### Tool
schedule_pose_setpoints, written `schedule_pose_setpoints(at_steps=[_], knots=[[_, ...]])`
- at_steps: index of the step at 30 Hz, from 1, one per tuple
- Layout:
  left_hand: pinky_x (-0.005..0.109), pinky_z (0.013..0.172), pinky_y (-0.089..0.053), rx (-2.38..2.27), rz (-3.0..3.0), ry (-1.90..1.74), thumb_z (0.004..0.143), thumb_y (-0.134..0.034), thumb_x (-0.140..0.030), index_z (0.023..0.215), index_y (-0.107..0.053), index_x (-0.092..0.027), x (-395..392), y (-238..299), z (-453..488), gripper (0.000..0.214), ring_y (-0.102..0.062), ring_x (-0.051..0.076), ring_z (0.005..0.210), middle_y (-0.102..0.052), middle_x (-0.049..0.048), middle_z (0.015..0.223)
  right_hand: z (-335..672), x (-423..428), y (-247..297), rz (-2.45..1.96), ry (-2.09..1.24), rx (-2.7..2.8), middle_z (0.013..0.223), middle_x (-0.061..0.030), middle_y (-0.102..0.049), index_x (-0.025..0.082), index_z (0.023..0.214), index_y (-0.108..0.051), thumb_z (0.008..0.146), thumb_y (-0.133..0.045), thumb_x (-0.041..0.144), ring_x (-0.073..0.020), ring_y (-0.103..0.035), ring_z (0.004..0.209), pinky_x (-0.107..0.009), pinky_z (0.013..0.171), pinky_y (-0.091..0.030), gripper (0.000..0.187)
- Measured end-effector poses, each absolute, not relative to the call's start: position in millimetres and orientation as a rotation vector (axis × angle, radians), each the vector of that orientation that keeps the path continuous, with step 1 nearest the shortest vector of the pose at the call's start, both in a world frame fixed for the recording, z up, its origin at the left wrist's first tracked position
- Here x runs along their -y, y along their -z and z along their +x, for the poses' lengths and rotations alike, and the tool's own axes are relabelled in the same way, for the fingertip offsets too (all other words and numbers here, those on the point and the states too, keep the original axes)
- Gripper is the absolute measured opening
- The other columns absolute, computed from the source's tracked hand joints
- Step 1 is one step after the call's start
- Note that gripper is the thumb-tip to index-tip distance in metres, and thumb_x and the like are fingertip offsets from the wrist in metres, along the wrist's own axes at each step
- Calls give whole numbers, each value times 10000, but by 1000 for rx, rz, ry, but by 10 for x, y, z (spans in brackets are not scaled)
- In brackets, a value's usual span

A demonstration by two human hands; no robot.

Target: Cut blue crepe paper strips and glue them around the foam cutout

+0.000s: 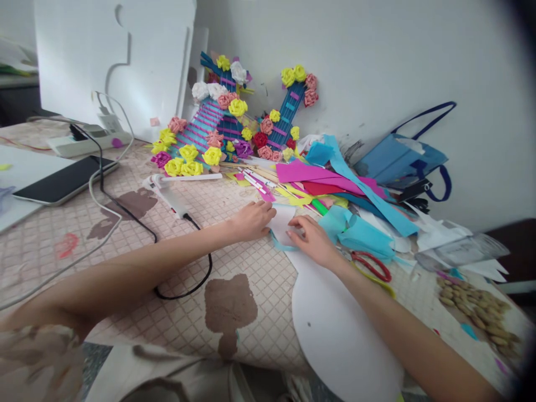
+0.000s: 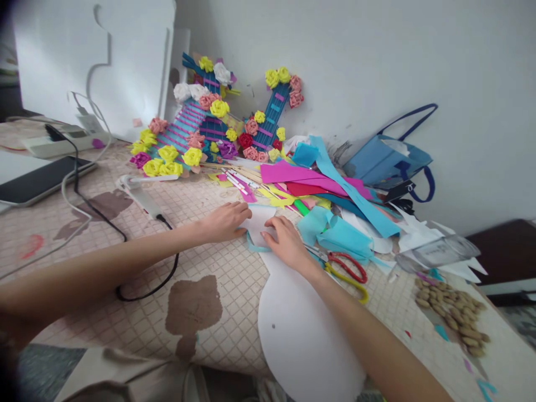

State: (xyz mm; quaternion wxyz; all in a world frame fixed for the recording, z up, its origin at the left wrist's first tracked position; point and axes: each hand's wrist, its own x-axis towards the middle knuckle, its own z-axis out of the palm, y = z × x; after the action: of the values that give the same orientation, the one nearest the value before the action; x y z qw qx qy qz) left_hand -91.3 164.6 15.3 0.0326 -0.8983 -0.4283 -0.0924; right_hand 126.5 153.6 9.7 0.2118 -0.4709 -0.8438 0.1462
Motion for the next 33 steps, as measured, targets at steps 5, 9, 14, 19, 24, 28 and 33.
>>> schedule_pose_setpoints(at_steps=[5, 9, 14, 19, 24, 28, 33], knots=[[347, 801, -468, 1322, -2888, 457, 777, -592, -208, 997, -562, -140, -1691, -112, -989, 232, -585, 227, 910, -591, 102, 1025, 1229, -1427, -167, -1260, -373, 2379, 1004, -68, -587, 203, 975, -548, 850, -538, 318, -213, -532, 994, -360, 850, -435, 170], [329, 800, -470, 1298, -2934, 586, 738, -618, -155, 957, -574, -147, -1708, -83, -1022, 223, -587, 219, 930, -601, 91, 1015, 1106, -1252, -211, -1216, -239, 2479, 955, -59, -578, 216, 882, -552, 816, -604, 349, -234, -494, 980, -385, 873, -408, 157], [316, 802, -458, 1259, -2963, 549, 743, -589, -118, 869, -597, -145, -1673, -108, -969, 129, -580, 212, 921, -604, 86, 987, 982, -1161, -168, -1256, -150, 2539, 944, -62, -565, 211, 805, -528, 806, -603, 238, -243, -474, 984, -381, 839, -411, 79], [309, 767, -448, 1246, -2947, 524, 761, -538, -91, 804, -595, -146, -1653, -123, -936, 90, -576, 201, 873, -608, 79, 936, 1003, -1186, -124, -1259, -116, 2506, 899, -55, -547, 211, 759, -493, 799, -532, 124, -218, -487, 921, -355, 805, -428, 103], [314, 768, -451, 1260, -2941, 533, 765, -521, -83, 791, -584, -146, -1649, -115, -936, 92, -574, 205, 873, -607, 85, 937, 1044, -1143, -131, -1292, -76, 2487, 896, -56, -545, 219, 748, -483, 799, -538, 133, -220, -501, 917, -352, 793, -436, 114], [315, 769, -451, 1262, -2947, 556, 758, -511, -79, 781, -574, -147, -1647, -108, -934, 95, -570, 203, 868, -604, 85, 932, 1059, -1101, -135, -1330, -47, 2495, 884, -52, -552, 218, 743, -482, 818, -553, 160, -220, -506, 900, -359, 799, -430, 118], [316, 765, -452, 1244, -2948, 599, 750, -494, -77, 767, -557, -152, -1655, -77, -939, 99, -561, 199, 852, -595, 83, 909, 1073, -1115, -116, -1328, -41, 2492, 870, -50, -558, 223, 728, -476, 825, -544, 177, -216, -514, 887, -348, 779, -427, 127]])
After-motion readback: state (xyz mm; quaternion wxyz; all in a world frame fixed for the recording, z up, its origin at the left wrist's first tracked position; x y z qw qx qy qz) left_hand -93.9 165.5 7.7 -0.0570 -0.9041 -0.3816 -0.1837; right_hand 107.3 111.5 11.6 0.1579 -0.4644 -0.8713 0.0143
